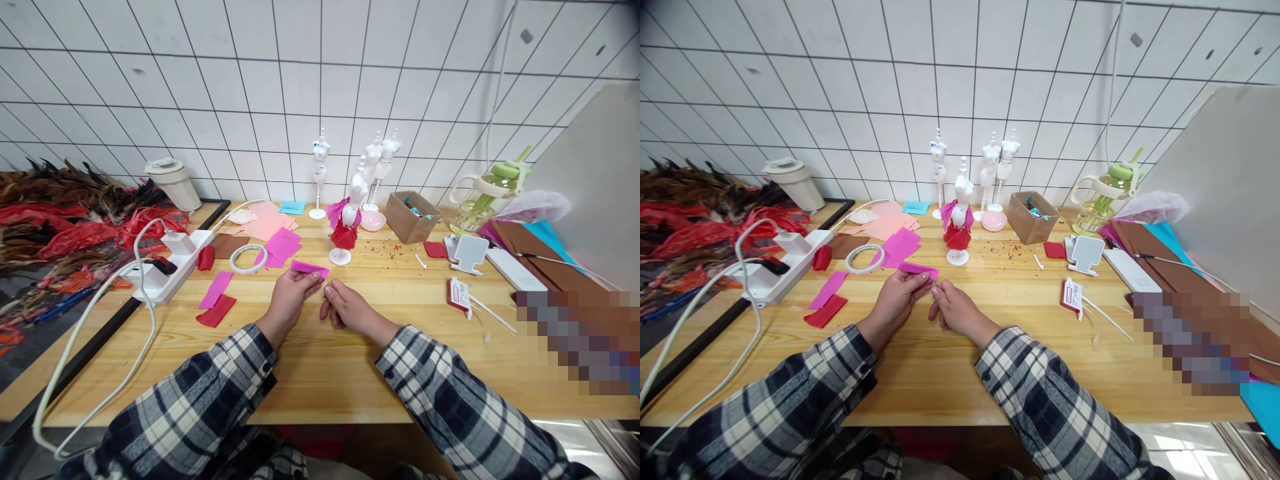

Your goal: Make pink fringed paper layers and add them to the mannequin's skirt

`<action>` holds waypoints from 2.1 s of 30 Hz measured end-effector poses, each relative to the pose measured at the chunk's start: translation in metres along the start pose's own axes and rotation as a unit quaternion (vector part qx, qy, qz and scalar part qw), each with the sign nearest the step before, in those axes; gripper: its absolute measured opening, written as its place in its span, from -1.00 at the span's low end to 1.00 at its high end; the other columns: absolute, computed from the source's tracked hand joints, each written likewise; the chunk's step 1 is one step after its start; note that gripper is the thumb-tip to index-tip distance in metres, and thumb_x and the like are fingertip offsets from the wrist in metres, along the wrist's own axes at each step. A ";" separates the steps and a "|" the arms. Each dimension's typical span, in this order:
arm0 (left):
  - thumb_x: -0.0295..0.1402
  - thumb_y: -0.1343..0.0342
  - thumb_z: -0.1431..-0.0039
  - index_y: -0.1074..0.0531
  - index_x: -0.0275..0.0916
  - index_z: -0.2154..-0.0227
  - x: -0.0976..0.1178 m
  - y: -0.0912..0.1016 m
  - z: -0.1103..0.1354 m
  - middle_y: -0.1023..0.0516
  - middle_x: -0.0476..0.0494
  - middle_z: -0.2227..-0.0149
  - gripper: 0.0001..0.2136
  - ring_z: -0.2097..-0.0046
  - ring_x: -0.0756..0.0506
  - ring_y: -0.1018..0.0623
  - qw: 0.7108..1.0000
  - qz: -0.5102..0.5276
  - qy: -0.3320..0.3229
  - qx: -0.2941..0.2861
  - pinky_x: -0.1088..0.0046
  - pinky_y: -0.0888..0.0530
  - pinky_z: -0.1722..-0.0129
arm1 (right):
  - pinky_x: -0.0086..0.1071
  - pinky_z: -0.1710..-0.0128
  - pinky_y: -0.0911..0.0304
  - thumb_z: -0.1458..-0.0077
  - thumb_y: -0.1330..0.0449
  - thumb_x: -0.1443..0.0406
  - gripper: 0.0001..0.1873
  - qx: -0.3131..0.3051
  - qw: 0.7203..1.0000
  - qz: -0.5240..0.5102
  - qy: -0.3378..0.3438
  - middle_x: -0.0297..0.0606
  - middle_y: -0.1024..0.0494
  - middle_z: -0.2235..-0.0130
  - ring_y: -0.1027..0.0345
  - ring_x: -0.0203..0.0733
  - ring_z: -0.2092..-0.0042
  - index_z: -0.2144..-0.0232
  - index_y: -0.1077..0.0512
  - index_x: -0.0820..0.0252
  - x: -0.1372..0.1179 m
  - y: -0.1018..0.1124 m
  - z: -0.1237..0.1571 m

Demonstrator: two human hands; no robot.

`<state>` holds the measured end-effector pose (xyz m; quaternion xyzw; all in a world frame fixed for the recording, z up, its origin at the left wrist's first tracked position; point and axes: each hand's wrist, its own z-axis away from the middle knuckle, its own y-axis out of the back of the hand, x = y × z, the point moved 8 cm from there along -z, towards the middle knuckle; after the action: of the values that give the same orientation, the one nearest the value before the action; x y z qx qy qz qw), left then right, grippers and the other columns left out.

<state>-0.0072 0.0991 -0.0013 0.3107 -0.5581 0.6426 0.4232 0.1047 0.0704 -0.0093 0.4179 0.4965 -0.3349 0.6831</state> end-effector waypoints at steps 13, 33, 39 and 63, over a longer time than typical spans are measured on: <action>-0.39 -0.45 0.24 -0.51 -0.32 0.36 0.000 -0.001 0.000 -0.60 -0.06 0.36 -0.67 0.31 0.02 -0.56 1.000 0.012 0.005 -0.003 0.46 -0.50 0.15 | -0.48 0.63 -0.12 -0.34 0.13 0.13 -0.76 -0.006 1.000 0.016 0.000 -0.43 -0.49 0.48 -0.20 -0.40 0.65 0.33 -0.11 0.10 -0.002 0.000 0.001; -0.35 -0.43 0.23 -0.51 -0.30 0.38 0.004 0.006 -0.005 -0.57 -0.05 0.39 -0.70 0.34 0.03 -0.53 0.999 -0.045 0.004 -0.018 0.49 -0.46 0.20 | -0.50 0.69 -0.02 -0.33 0.18 -0.04 -0.59 -0.024 0.999 0.003 -0.022 -0.47 -0.36 0.60 -0.06 -0.39 0.68 0.37 -0.16 0.11 0.005 0.001 0.003; -0.35 -0.42 0.23 -0.51 -0.31 0.42 0.002 0.003 -0.004 -0.58 -0.06 0.41 -0.72 0.35 0.01 -0.52 0.998 -0.054 0.009 -0.040 0.47 -0.45 0.20 | -0.51 0.67 -0.04 -0.31 0.17 -0.07 -0.56 -0.024 1.000 0.016 -0.011 -0.47 -0.33 0.62 -0.09 -0.38 0.65 0.38 -0.18 0.12 0.003 0.003 0.003; -0.38 -0.44 0.25 -0.51 -0.30 0.41 0.004 0.008 -0.006 -0.57 -0.04 0.41 -0.71 0.34 0.03 -0.54 0.999 -0.020 0.021 -0.015 0.51 -0.47 0.23 | -0.50 0.64 -0.02 -0.33 0.15 -0.01 -0.57 -0.018 0.999 0.036 -0.017 -0.47 -0.28 0.63 -0.06 -0.39 0.65 0.46 -0.16 0.12 -0.001 0.005 0.005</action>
<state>-0.0158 0.1057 -0.0027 0.3015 -0.5525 0.6319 0.4522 0.1109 0.0682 -0.0060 0.4176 0.4752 -0.3085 0.7104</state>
